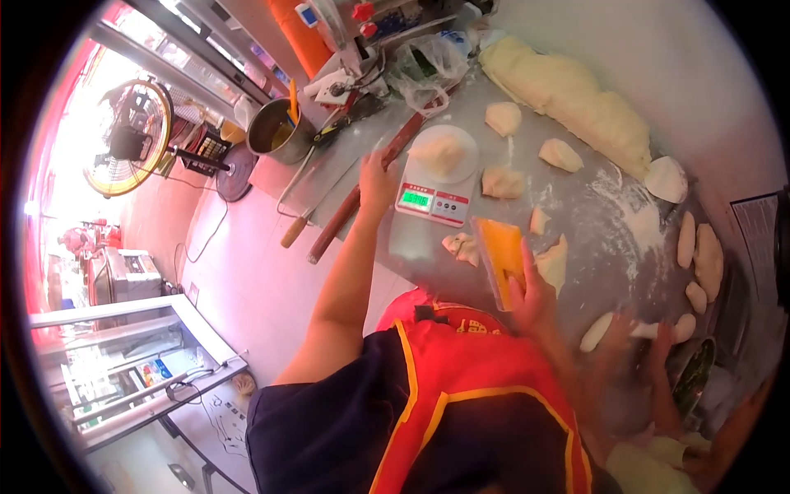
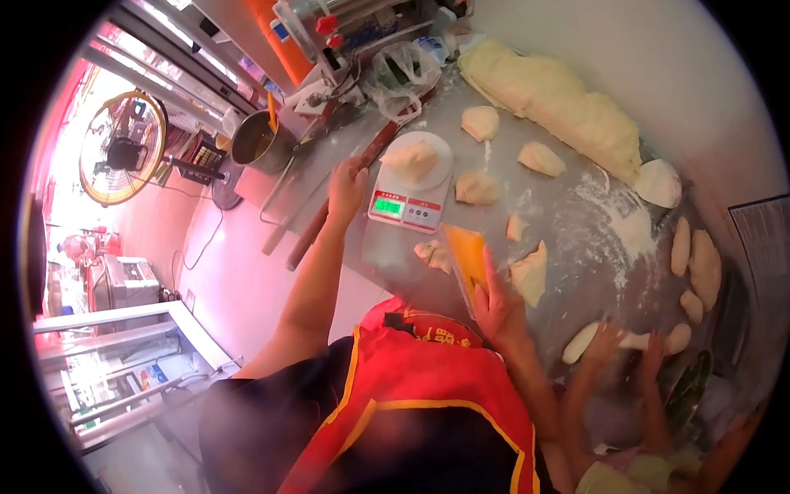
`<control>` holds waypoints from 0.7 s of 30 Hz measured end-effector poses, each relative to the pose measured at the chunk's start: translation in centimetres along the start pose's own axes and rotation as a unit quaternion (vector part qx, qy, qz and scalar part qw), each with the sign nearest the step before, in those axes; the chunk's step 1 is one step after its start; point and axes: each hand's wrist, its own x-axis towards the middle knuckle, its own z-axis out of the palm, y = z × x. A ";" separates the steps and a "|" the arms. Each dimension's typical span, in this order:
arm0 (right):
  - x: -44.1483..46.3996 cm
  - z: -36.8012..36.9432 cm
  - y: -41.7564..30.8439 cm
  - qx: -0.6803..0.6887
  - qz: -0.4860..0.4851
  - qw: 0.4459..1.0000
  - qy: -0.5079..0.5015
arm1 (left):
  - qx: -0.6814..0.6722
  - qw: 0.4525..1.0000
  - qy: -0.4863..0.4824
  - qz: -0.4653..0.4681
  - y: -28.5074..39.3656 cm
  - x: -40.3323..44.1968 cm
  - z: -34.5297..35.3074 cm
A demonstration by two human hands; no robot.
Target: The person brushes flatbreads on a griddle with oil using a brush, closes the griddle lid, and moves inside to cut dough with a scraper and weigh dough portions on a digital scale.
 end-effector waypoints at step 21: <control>-0.6 -0.3 0.5 0.017 0.049 0.999 -0.001 | 0.105 0.988 -0.095 -0.066 3.7 2.1 3.3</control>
